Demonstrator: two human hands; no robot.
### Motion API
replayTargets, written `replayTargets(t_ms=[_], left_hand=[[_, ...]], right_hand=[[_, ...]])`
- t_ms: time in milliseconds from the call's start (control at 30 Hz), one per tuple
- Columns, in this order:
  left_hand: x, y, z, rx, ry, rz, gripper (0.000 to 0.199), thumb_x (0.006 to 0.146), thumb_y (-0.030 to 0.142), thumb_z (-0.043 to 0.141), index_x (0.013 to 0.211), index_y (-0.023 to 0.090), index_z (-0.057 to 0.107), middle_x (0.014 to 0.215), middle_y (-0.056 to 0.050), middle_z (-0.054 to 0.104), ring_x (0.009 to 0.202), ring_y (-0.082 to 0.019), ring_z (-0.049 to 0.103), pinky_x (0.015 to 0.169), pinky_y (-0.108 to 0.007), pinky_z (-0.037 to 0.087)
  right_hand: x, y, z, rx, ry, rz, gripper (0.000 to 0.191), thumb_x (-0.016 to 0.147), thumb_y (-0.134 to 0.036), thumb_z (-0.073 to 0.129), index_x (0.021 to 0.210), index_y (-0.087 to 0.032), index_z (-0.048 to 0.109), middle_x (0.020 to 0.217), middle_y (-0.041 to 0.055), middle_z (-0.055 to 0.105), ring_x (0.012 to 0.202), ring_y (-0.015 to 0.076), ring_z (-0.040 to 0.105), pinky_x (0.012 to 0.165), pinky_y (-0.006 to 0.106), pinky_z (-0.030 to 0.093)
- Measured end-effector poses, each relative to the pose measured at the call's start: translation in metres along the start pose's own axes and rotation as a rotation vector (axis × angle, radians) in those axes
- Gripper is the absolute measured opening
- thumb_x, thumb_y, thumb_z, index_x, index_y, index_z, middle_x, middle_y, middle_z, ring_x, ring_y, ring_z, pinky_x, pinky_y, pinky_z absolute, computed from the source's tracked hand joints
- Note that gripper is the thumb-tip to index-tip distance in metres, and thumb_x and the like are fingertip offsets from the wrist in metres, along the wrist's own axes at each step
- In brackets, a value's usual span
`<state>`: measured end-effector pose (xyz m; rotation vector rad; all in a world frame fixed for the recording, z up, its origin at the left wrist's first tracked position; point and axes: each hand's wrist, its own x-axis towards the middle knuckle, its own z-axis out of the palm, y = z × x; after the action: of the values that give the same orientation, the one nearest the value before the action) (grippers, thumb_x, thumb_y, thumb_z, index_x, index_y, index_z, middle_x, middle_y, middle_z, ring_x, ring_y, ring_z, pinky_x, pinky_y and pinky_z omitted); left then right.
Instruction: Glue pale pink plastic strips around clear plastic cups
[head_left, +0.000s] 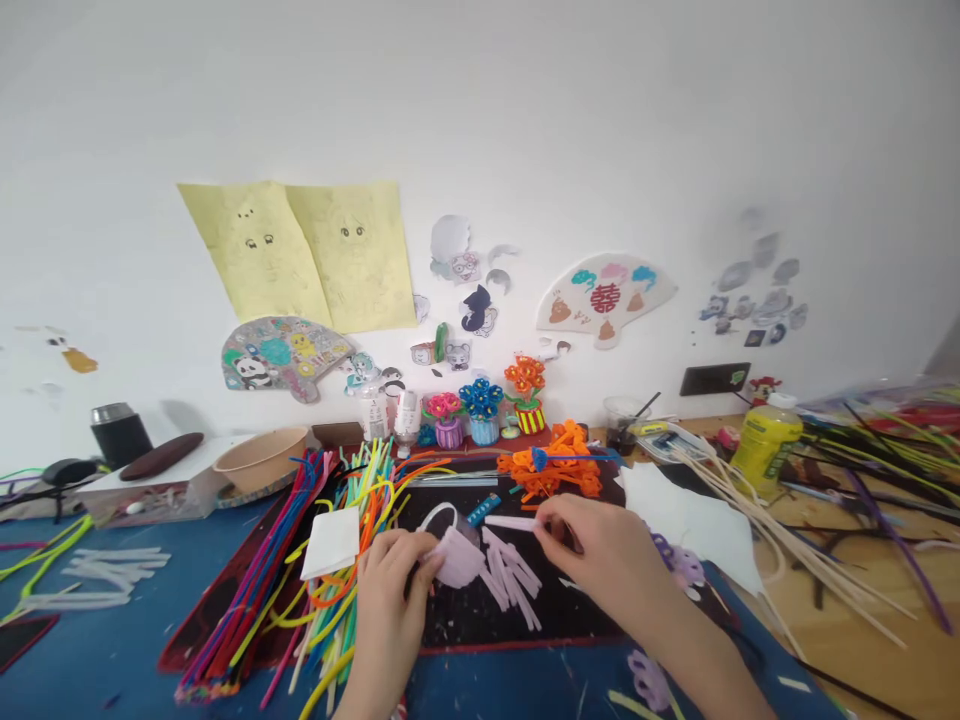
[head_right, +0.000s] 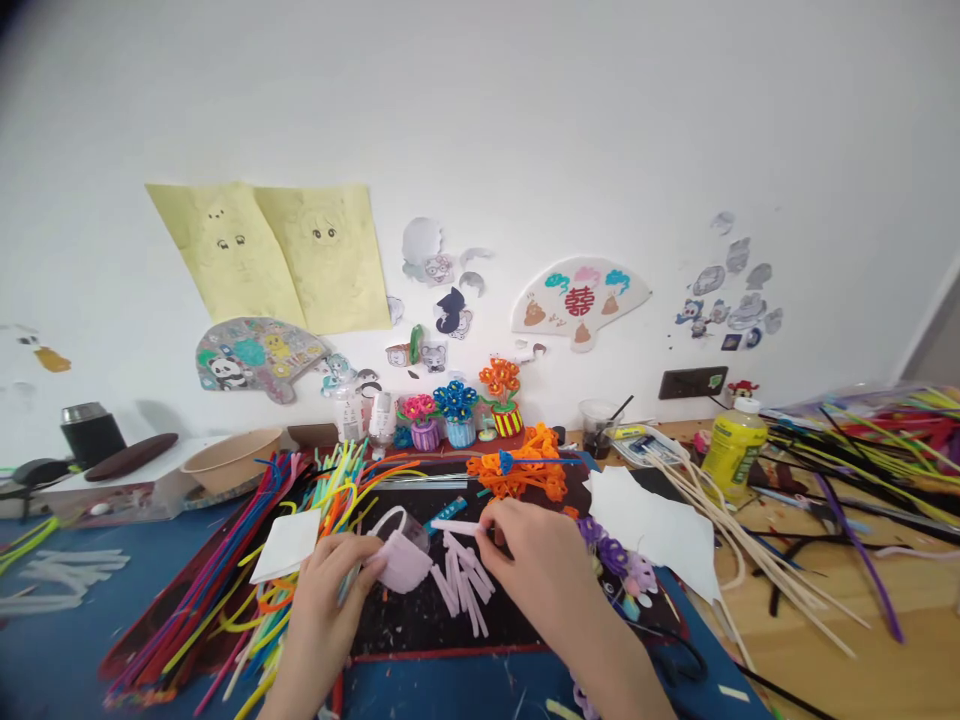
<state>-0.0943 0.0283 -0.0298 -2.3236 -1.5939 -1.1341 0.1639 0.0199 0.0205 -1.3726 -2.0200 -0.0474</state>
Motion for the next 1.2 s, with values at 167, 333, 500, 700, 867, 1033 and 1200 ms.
replayTargets(t_ms=[167,333,500,700,867,1033,1200], left_hand=[[-0.007,-0.002,-0.008,-0.022,0.203,0.030,0.010,0.091,0.024,0.057,0.091,0.025,0.068,0.084,-0.002,0.068,0.086,-0.021,0.059,0.077,-0.033,0.046],[-0.007,0.012,-0.012,-0.004,0.311,0.117,0.011,0.090,0.017,0.058,0.094,0.026,0.064,0.083,-0.001,0.067,0.084,-0.021,0.053,0.079,-0.033,0.040],[-0.009,0.014,-0.008,-0.001,0.325,0.114,0.012,0.091,0.016,0.056,0.095,0.025,0.063,0.083,-0.003,0.068,0.086,-0.023,0.052,0.082,-0.036,0.038],[-0.011,0.009,-0.009,0.074,0.269,0.186,0.016,0.088,0.015,0.061,0.099,0.026,0.063,0.089,-0.002,0.074,0.086,-0.024,0.055,0.081,-0.038,0.040],[-0.012,0.011,-0.008,0.105,0.270,0.206,0.015,0.088,0.017,0.061,0.099,0.026,0.064,0.089,-0.002,0.076,0.085,-0.024,0.057,0.081,-0.038,0.041],[-0.011,0.013,-0.008,0.177,0.274,0.274,0.018,0.087,0.014,0.061,0.101,0.026,0.063,0.089,-0.002,0.077,0.083,-0.025,0.057,0.080,-0.037,0.039],[-0.011,0.019,-0.006,0.239,0.298,0.353,0.023,0.086,0.009,0.060,0.102,0.024,0.064,0.087,-0.002,0.078,0.080,-0.024,0.058,0.081,-0.037,0.038]], right_hand=[[-0.005,-0.010,0.015,-0.110,0.069,-0.142,0.017,0.085,-0.014,0.049,0.075,-0.022,0.060,0.063,-0.0026,0.064,0.055,0.0145,0.060,0.054,0.026,0.033],[-0.008,-0.013,0.016,-0.165,0.122,-0.172,0.019,0.090,-0.017,0.048,0.076,-0.021,0.061,0.063,-0.0019,0.062,0.056,0.0158,0.059,0.056,0.029,0.030],[-0.007,-0.013,0.015,-0.202,0.133,-0.195,0.022,0.091,-0.015,0.046,0.076,-0.020,0.061,0.063,-0.0006,0.062,0.057,0.0162,0.058,0.057,0.030,0.029],[-0.005,-0.017,0.014,-0.228,0.180,-0.236,0.023,0.090,-0.013,0.044,0.075,-0.020,0.059,0.062,-0.0006,0.061,0.056,0.0179,0.058,0.057,0.031,0.030],[-0.006,-0.019,0.014,-0.168,0.163,-0.227,0.024,0.093,-0.015,0.044,0.077,-0.021,0.059,0.064,-0.0010,0.062,0.057,0.0164,0.059,0.057,0.029,0.030],[-0.007,-0.021,0.017,-0.119,0.193,-0.244,0.027,0.098,-0.019,0.041,0.080,-0.021,0.061,0.064,-0.0006,0.063,0.056,0.0163,0.058,0.057,0.029,0.030],[-0.007,-0.024,0.020,-0.078,0.165,-0.253,0.032,0.101,-0.023,0.038,0.081,-0.021,0.062,0.066,-0.0007,0.064,0.058,0.0174,0.060,0.058,0.030,0.033]])
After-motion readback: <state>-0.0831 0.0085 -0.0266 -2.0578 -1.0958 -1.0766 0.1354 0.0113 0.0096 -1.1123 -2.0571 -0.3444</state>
